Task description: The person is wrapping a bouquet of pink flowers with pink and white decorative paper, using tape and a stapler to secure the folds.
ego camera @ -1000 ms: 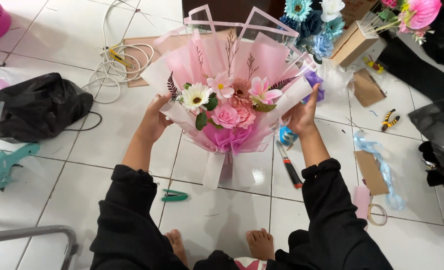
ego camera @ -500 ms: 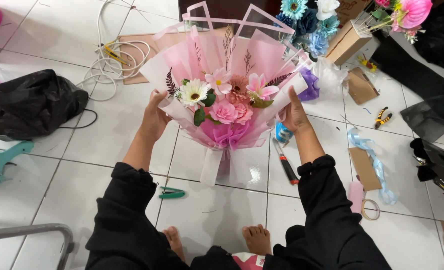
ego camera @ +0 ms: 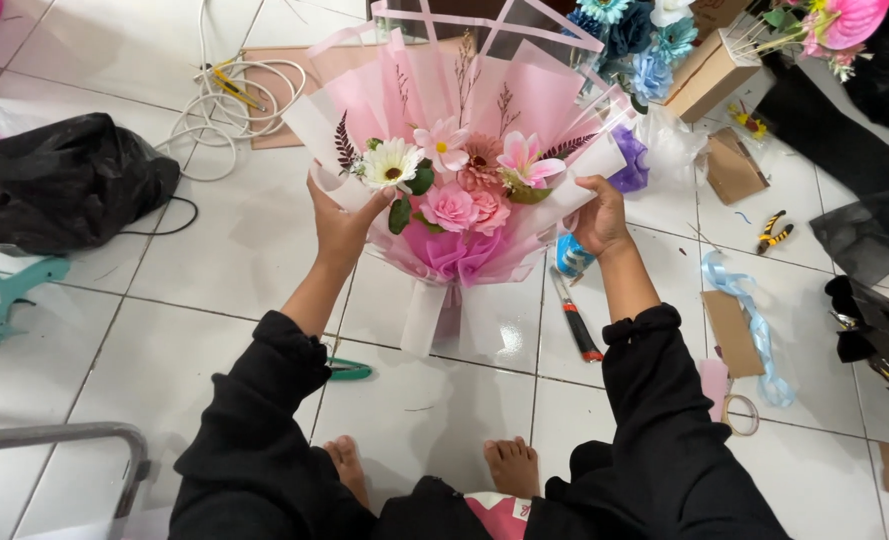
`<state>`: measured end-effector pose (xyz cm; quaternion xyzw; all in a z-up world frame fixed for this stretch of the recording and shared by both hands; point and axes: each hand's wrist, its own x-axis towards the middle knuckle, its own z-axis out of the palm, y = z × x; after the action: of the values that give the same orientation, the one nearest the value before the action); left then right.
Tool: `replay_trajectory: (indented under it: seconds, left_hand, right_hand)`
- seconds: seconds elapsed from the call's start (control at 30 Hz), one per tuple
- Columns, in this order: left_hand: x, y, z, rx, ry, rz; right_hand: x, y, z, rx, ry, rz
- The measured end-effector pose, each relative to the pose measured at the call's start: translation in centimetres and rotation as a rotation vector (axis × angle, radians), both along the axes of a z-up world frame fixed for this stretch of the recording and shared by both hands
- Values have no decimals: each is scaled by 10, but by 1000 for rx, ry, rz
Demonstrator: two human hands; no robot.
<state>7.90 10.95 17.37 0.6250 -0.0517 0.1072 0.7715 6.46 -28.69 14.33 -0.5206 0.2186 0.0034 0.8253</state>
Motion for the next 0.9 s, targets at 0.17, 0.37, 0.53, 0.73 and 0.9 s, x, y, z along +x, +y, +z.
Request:
replay_trajectory:
  seconds: [0.17, 0.37, 0.53, 0.73, 0.9]
  left_hand:
    - [11, 8, -21, 78, 95, -3]
    - [25, 10, -43, 160, 295, -37]
    - [17, 11, -25, 152, 282, -77]
    - [20, 19, -21, 89, 196, -193]
    - [10, 25, -6, 99, 291, -188]
  right_hand:
    - [-5, 16, 12, -41, -107, -1]
    - [-23, 37, 34, -254, -215, 6]
    - [-30, 48, 45, -415, -194, -112]
    - [-24, 38, 18, -460, -186, -156]
    - [-20, 13, -9, -352, -195, -153]
